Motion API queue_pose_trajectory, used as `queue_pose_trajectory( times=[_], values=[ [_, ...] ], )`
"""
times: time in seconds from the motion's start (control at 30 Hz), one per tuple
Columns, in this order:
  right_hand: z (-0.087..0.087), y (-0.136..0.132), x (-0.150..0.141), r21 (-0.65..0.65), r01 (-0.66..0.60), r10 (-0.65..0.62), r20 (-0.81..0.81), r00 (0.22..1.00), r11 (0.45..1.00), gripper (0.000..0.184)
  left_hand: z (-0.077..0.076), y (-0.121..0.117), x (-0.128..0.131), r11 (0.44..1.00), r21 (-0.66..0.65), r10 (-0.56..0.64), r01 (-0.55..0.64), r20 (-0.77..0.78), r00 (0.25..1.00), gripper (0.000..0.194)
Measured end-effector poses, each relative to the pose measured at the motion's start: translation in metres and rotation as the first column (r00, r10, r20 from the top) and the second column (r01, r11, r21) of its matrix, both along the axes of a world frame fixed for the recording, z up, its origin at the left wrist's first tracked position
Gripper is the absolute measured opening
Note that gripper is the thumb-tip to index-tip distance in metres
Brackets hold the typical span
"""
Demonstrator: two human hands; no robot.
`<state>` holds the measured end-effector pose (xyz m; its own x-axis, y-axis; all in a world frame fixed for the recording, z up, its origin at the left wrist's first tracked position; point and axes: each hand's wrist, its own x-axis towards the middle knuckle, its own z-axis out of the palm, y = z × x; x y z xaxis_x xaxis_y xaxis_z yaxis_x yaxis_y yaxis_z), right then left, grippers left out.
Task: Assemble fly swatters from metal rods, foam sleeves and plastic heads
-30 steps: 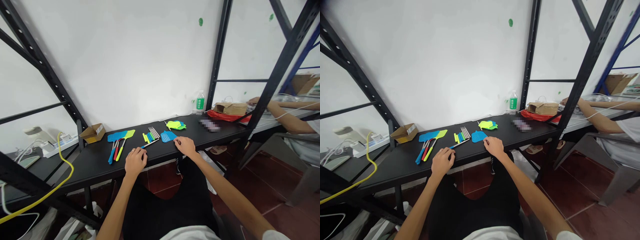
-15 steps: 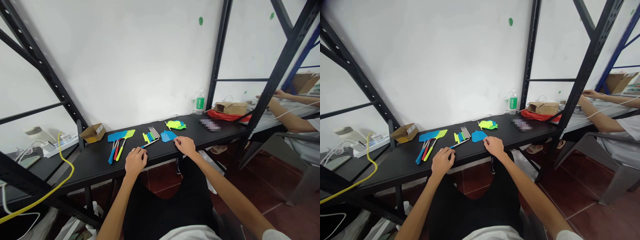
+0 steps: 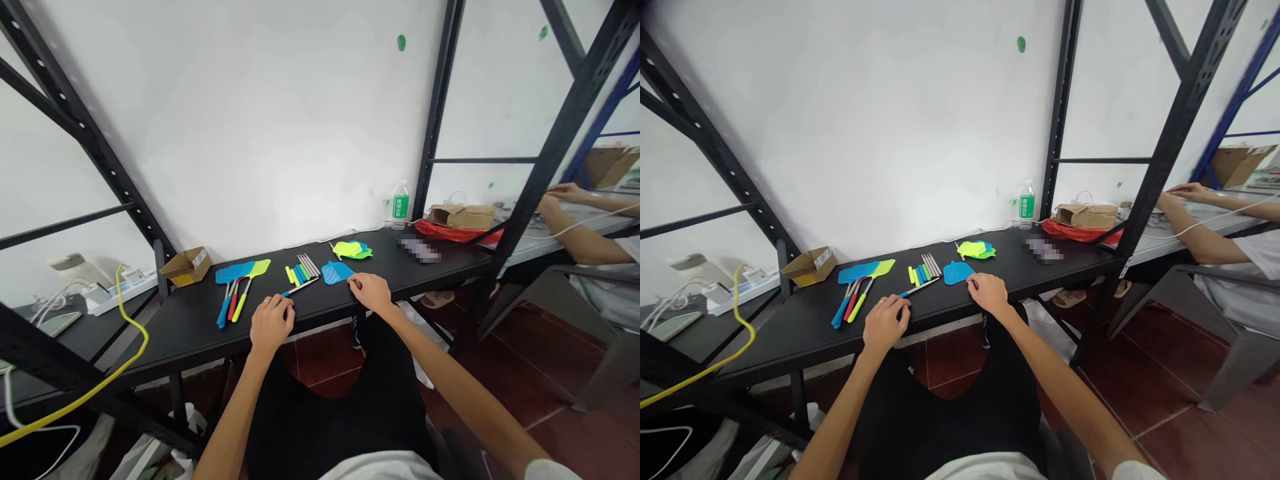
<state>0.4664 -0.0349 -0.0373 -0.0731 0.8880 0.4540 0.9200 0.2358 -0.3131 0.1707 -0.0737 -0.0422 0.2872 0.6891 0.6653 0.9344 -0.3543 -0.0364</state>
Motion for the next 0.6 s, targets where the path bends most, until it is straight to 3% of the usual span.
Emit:
queue_pose_trajectory(
  times=[0.3,0.47,0.6],
  values=[
    [-0.0007,-0.0002,-0.0006,-0.002,-0.001,0.001,0.004,1.0,1.0,0.027,0.0001,-0.0001,0.0025,0.996,0.02,0.088,-0.088,0.016,0.996,0.03],
    [-0.0029,-0.0005,0.0001,0.077,-0.021,0.019,0.025,1.0,0.997,0.029,0.0014,0.0019,0.0023,0.991,-0.083,0.1,-0.1,-0.006,0.995,0.036],
    [-0.0024,-0.0004,0.0007,0.044,-0.089,0.085,0.081,0.993,0.995,0.032,0.0033,0.0009,0.003,0.989,-0.097,0.11,-0.111,-0.013,0.994,0.036]
  ],
)
